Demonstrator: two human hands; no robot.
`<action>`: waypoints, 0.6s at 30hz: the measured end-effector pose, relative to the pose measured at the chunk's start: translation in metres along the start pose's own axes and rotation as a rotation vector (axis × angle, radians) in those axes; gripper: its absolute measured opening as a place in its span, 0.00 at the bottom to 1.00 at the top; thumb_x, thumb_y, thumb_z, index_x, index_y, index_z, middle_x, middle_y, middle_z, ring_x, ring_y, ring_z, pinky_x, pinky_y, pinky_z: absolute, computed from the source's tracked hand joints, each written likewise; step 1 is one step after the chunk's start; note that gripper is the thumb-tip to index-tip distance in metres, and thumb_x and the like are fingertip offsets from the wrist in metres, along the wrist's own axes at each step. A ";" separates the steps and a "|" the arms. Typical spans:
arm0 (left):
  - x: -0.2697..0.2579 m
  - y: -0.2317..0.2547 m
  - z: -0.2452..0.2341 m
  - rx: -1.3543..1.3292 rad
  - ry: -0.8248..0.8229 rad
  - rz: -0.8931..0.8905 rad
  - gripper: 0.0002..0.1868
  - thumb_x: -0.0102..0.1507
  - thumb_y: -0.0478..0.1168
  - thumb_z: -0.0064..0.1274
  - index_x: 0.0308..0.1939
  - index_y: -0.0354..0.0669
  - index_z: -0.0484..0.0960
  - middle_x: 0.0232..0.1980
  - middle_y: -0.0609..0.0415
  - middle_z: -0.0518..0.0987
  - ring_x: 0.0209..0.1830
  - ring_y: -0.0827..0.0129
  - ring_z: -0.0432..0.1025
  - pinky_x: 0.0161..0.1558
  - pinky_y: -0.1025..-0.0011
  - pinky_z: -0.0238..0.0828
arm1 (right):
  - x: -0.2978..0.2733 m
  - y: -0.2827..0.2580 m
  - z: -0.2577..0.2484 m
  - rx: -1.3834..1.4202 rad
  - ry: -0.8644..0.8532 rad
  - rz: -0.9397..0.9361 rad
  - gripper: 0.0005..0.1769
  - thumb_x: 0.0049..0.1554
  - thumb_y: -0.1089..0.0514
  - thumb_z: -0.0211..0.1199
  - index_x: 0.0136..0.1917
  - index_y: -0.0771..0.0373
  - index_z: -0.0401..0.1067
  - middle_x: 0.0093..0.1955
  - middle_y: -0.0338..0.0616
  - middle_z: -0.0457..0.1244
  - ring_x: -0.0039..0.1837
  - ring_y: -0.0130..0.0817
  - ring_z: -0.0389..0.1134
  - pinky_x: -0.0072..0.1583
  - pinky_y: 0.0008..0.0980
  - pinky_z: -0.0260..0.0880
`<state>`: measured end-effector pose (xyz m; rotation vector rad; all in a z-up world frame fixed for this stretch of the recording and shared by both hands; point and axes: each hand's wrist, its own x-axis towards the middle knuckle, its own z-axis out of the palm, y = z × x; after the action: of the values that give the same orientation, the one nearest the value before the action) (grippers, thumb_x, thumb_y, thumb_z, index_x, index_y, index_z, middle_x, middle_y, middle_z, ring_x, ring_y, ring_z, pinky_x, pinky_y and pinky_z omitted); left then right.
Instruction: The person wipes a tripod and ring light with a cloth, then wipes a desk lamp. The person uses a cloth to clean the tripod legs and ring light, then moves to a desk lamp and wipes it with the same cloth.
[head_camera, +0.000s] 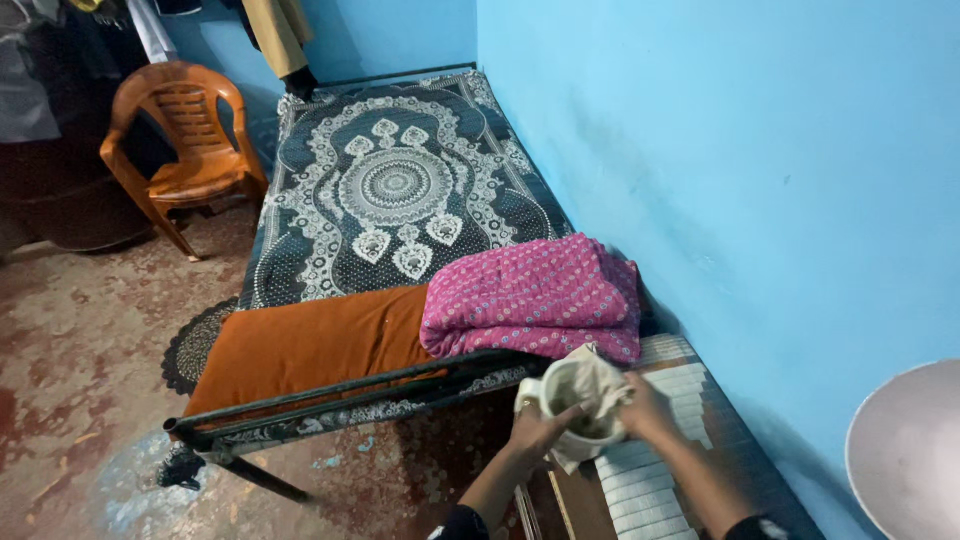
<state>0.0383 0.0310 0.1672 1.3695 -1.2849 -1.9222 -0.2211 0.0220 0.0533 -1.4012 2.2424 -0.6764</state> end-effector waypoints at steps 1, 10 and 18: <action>0.005 -0.010 0.001 -0.029 0.070 -0.011 0.32 0.58 0.53 0.66 0.61 0.43 0.75 0.52 0.49 0.80 0.49 0.56 0.79 0.43 0.54 0.82 | -0.006 -0.004 0.015 0.023 0.030 -0.033 0.35 0.45 0.55 0.72 0.66 0.49 0.71 0.57 0.48 0.71 0.59 0.47 0.73 0.59 0.42 0.73; 0.090 -0.116 -0.041 0.171 0.602 -0.092 0.22 0.60 0.34 0.54 0.59 0.39 0.77 0.56 0.39 0.82 0.49 0.48 0.82 0.38 0.59 0.81 | -0.037 -0.036 0.036 0.382 -0.289 0.114 0.41 0.47 0.50 0.68 0.74 0.47 0.62 0.59 0.52 0.71 0.54 0.56 0.75 0.53 0.50 0.76; 0.052 -0.068 -0.054 -0.077 0.586 -0.202 0.22 0.63 0.29 0.44 0.61 0.44 0.74 0.58 0.43 0.79 0.46 0.50 0.82 0.35 0.59 0.81 | 0.002 0.047 0.074 -0.350 -0.193 0.058 0.66 0.47 0.39 0.72 0.85 0.47 0.34 0.74 0.69 0.50 0.76 0.67 0.50 0.70 0.69 0.53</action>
<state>0.0760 -0.0012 0.0788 1.8897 -0.8043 -1.4882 -0.2128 0.0237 -0.0337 -1.4775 2.3097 -0.1231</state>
